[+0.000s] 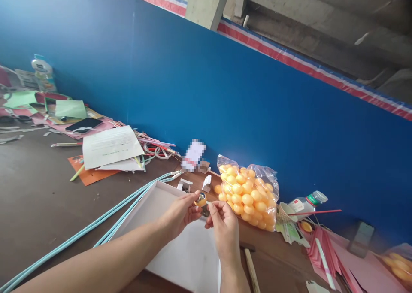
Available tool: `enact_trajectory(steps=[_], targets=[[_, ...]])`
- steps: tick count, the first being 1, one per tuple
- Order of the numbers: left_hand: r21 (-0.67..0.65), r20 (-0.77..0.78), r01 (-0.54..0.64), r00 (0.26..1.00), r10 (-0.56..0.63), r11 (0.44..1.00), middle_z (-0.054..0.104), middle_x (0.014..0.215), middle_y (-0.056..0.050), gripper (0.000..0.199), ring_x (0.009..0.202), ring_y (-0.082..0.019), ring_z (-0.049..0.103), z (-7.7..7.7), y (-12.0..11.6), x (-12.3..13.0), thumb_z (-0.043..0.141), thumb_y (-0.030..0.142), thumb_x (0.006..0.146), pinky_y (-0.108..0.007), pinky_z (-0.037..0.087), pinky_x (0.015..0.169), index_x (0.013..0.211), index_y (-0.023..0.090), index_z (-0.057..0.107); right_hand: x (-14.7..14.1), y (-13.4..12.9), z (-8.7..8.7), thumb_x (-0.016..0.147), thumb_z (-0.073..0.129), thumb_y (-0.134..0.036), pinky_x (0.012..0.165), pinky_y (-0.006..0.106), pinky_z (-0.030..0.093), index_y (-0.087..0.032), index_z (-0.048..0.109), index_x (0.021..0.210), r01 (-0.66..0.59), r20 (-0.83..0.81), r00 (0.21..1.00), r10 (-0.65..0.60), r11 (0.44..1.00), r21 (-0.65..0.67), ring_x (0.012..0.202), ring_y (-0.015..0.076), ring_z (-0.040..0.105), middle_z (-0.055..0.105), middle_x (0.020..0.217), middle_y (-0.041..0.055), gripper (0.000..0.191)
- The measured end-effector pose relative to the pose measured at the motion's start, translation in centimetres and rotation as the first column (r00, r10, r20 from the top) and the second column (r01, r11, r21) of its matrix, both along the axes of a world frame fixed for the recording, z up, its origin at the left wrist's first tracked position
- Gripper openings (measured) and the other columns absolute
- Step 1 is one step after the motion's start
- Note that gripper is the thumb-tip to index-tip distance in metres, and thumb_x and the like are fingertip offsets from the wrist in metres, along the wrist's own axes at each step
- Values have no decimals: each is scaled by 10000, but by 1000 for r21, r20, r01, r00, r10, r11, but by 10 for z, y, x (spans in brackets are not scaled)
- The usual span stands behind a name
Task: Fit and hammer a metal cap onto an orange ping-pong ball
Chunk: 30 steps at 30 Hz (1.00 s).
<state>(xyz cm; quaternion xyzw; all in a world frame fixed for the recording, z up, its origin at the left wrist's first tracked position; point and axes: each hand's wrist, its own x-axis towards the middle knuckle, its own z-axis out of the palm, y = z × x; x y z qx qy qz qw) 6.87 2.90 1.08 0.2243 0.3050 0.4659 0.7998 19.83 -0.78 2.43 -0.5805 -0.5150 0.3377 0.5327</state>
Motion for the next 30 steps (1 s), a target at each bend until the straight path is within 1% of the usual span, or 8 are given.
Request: enact_trajectory(steps=[2, 5, 8, 10, 13, 19, 25, 30], targets=[[34, 34, 22, 999, -23, 999, 621, 793, -45, 282, 621, -74, 581, -1, -1, 0, 660, 392, 741, -171, 514, 585, 820, 128, 603, -2, -2, -3, 789, 584, -447, 474, 216, 454, -169, 563, 855, 4, -64, 998, -3, 1000, 16, 444, 102, 525, 542, 509, -51, 286], [73, 60, 56, 996, -61, 996, 635, 850, -75, 279, 657, -84, 589, -1, -3, -1, 636, 390, 765, -177, 518, 612, 834, 121, 610, -1, -4, -6, 786, 602, -421, 489, 215, 442, -163, 573, 820, 2, -160, 987, 5, 999, 44, 453, 95, 502, 524, 495, -50, 262], [108, 94, 86, 991, -96, 990, 631, 873, -72, 268, 675, -85, 589, 1, -5, -2, 616, 383, 783, -183, 517, 634, 849, 123, 618, 2, -4, -10, 784, 621, -365, 510, 214, 426, -156, 590, 795, -29, -298, 953, 52, 996, 83, 493, 86, 484, 547, 563, -29, 212], [136, 119, 106, 985, -123, 985, 625, 875, -64, 255, 681, -84, 586, 3, -7, -3, 607, 373, 793, -187, 514, 646, 856, 127, 622, 4, -4, -12, 782, 632, -330, 528, 215, 418, -158, 603, 824, -49, -388, 918, 82, 994, 95, 518, 81, 483, 565, 622, -18, 179], [182, 145, 136, 976, -163, 974, 623, 879, -69, 250, 696, -89, 587, 6, -8, -4, 585, 362, 811, -195, 506, 664, 869, 123, 626, 4, -7, -12, 774, 645, -305, 538, 213, 409, -172, 612, 895, -66, -455, 886, 90, 995, 69, 528, 72, 482, 586, 679, -10, 183], [207, 156, 158, 969, -192, 966, 625, 873, -89, 269, 717, -100, 584, 9, -10, -5, 564, 362, 826, -197, 483, 663, 908, 113, 626, -4, -12, -4, 738, 671, -328, 494, 210, 383, -180, 599, 842, -31, -455, 888, 62, 997, 76, 499, 66, 449, 589, 716, -7, 195], [181, 150, 175, 968, -203, 968, 609, 835, -68, 297, 704, -100, 568, 10, -11, -6, 590, 334, 809, -200, 460, 643, 1020, 128, 620, 3, -11, -13, 788, 636, -319, 533, 220, 392, -192, 599, 858, -76, -403, 910, 102, 994, 81, 554, 87, 447, 545, 651, -24, 149], [206, 142, 172, 969, -204, 963, 591, 822, -58, 297, 698, -100, 550, 6, -9, -6, 574, 321, 818, -207, 436, 631, 1041, 132, 624, 5, -11, -15, 817, 609, -313, 548, 219, 379, -194, 600, 869, -100, -415, 902, 122, 992, 74, 578, 89, 442, 505, 626, -32, 130]])
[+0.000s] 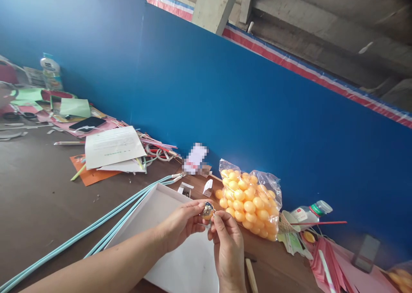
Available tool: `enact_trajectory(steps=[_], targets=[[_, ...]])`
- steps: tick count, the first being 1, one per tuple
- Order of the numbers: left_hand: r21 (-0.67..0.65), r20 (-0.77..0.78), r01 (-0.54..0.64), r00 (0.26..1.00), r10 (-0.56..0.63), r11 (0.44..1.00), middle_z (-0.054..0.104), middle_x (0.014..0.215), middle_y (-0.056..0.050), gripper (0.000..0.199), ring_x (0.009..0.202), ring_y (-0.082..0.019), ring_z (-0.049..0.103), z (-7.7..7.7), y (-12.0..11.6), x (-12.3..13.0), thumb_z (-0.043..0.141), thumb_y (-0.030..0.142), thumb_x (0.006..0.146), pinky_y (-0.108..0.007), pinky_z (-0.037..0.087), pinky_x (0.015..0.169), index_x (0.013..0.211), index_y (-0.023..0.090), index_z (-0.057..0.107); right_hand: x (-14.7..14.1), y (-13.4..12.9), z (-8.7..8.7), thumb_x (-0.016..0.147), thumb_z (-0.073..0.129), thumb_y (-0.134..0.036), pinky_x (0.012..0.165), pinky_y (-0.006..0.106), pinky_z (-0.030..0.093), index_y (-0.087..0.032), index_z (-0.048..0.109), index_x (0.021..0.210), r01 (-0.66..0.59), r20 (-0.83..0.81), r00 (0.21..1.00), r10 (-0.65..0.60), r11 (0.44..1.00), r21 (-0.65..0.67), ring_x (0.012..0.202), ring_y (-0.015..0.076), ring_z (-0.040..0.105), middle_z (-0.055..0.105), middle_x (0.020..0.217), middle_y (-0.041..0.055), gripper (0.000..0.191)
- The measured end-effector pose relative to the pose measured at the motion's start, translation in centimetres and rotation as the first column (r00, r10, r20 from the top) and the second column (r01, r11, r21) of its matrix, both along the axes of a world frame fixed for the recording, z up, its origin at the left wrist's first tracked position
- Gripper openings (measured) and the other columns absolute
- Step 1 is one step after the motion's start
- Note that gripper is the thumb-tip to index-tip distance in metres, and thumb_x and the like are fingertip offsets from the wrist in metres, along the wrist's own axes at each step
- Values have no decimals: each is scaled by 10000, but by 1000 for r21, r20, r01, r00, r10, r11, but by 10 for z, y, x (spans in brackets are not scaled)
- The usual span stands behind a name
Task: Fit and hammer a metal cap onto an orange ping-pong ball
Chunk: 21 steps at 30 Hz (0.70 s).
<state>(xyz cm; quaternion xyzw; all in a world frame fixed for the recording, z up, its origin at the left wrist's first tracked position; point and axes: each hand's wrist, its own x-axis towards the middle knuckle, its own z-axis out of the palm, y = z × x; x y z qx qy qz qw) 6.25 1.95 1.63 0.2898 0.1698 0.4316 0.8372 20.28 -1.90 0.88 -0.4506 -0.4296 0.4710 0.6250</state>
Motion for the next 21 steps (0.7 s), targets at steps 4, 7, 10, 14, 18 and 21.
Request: enact_trajectory(steps=[4, 7, 10, 14, 18, 21], targets=[[15, -2, 2, 1000, -2, 1000, 586, 824, -58, 306, 701, -103, 544, -1, 0, 0, 569, 316, 822, -213, 424, 633, 1064, 135, 618, -1, 0, 0, 824, 602, -309, 558, 222, 369, -199, 600, 869, -3, 10, 1000, 3, 1000, 4, 581, 88, 434, 498, 621, -35, 118], [17, -17, -2, 1000, 3, 1000, 584, 817, -60, 326, 696, -102, 540, 0, -1, -1, 565, 319, 825, -216, 419, 634, 1086, 128, 606, -1, 0, 0, 828, 596, -307, 560, 225, 368, -197, 603, 870, -9, 11, 1000, 9, 1000, 3, 580, 88, 431, 500, 620, -34, 118], [23, -27, -20, 999, 21, 1000, 588, 842, -65, 330, 701, -106, 543, -1, -1, -1, 576, 311, 819, -221, 416, 634, 1098, 134, 589, -1, 1, -1, 822, 605, -306, 551, 223, 367, -192, 606, 865, -15, -2, 1000, 15, 1000, 5, 580, 87, 430, 507, 625, -32, 122], [57, -30, -19, 999, 21, 998, 577, 771, -54, 269, 677, -102, 540, -1, -1, 0, 567, 319, 825, -216, 406, 626, 1003, 121, 599, -1, 0, -1, 811, 620, -308, 549, 218, 372, -189, 610, 859, -15, -20, 1000, 15, 1000, -2, 575, 84, 434, 506, 609, -36, 129], [81, -26, -12, 1000, 14, 997, 566, 735, -49, 232, 672, -104, 542, -1, 0, 0, 551, 328, 834, -216, 402, 626, 922, 118, 596, -1, -1, 0, 800, 633, -317, 540, 209, 377, -189, 613, 837, -12, -25, 1000, 11, 1000, -9, 565, 78, 430, 516, 606, -36, 135], [75, -24, -4, 1000, 6, 997, 566, 735, -50, 238, 673, -103, 543, -2, 1, 0, 549, 326, 835, -212, 403, 627, 937, 115, 593, -2, 0, 0, 789, 645, -321, 535, 205, 384, -192, 619, 842, -13, -25, 1000, 13, 1000, -13, 566, 79, 438, 526, 603, -35, 142]])
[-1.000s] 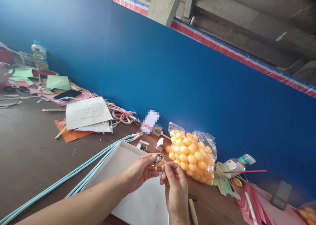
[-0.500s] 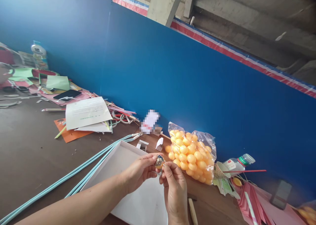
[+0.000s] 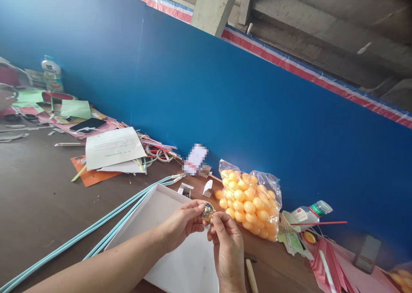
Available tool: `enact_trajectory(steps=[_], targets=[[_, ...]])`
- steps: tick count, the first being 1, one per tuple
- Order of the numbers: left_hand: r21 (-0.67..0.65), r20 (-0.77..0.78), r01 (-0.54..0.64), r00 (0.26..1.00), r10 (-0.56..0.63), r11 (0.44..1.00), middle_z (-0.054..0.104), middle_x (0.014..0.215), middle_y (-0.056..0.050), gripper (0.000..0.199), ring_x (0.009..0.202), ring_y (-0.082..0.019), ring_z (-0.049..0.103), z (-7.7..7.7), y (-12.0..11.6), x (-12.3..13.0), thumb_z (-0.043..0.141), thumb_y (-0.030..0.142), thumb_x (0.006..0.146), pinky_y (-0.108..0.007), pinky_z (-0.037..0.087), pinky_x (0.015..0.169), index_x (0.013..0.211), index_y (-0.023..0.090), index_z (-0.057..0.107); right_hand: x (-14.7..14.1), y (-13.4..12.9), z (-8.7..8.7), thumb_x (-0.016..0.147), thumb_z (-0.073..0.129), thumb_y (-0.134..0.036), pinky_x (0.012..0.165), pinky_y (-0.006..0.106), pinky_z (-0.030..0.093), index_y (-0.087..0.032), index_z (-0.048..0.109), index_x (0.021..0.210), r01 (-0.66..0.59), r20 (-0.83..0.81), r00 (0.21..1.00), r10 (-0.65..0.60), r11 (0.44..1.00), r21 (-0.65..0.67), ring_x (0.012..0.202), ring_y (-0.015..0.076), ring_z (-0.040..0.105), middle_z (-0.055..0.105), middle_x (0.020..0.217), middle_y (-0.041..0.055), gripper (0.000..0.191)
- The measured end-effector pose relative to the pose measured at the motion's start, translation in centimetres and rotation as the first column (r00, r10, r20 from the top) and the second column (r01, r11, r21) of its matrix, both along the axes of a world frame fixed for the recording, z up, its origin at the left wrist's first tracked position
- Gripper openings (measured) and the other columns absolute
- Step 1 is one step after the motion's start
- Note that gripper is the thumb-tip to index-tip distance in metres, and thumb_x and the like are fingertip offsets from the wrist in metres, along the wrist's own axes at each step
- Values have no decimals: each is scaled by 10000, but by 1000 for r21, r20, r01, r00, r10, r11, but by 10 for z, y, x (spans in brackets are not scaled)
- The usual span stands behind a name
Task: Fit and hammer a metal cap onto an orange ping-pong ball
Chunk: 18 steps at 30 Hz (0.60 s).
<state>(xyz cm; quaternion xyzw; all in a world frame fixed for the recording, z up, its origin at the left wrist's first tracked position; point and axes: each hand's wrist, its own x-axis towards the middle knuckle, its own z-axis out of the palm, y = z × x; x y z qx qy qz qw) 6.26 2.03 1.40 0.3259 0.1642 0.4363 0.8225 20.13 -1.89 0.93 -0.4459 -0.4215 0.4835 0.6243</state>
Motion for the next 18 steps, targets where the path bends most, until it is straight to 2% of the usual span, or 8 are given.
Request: enact_trajectory(steps=[18], targets=[[-66, 19, -12, 1000, 14, 998, 575, 781, -52, 243, 658, -90, 542, -1, -2, 1, 593, 314, 805, -192, 419, 602, 948, 118, 606, 3, 2, -4, 776, 657, -305, 529, 215, 385, -176, 635, 862, 4, 41, 999, -4, 1000, -3, 537, 75, 434, 541, 618, -23, 156]])
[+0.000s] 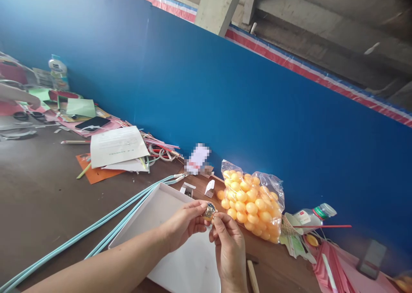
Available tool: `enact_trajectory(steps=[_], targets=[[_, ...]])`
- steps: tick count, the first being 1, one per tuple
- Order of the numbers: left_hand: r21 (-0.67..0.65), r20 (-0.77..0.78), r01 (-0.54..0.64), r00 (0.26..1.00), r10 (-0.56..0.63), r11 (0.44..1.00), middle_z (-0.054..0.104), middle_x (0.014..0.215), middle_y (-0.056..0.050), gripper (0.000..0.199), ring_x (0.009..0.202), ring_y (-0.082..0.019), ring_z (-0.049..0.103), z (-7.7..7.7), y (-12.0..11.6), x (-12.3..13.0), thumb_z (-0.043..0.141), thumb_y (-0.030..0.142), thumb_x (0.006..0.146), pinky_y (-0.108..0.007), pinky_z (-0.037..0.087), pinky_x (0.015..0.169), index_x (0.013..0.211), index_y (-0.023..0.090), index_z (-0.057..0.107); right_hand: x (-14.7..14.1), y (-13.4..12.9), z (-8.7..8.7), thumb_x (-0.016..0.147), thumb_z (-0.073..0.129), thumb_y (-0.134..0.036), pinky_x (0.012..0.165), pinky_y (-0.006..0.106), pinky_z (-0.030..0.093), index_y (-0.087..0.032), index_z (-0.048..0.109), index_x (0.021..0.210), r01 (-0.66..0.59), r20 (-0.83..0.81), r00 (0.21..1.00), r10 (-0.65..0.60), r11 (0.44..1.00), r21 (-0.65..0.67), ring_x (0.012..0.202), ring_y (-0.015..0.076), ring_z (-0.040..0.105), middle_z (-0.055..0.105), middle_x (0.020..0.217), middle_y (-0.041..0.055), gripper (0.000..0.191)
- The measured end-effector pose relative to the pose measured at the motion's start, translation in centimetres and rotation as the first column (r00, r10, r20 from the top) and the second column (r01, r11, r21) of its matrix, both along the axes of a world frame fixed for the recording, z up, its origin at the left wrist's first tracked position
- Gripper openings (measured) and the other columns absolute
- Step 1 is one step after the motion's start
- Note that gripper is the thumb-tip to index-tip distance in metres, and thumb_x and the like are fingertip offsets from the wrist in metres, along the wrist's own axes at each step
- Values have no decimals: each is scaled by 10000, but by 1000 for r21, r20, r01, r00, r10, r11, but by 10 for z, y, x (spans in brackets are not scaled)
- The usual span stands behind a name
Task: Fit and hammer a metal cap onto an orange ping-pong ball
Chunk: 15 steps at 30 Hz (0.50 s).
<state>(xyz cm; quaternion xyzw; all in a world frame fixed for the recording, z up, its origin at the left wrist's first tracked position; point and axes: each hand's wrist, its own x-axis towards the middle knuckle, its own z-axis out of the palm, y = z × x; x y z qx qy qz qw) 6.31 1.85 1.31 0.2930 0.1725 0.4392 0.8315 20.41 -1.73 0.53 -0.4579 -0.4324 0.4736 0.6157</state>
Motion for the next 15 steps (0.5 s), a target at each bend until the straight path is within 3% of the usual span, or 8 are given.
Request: enact_trajectory(steps=[15], targets=[[-5, 30, 5, 1000, -5, 1000, 562, 724, -40, 205, 647, -88, 529, 2, -1, 1, 587, 308, 807, -200, 416, 614, 879, 116, 606, 0, -1, 2, 758, 676, -294, 503, 203, 361, -177, 643, 844, -58, -99, 994, 56, 998, -24, 525, 63, 401, 526, 622, -24, 149]])
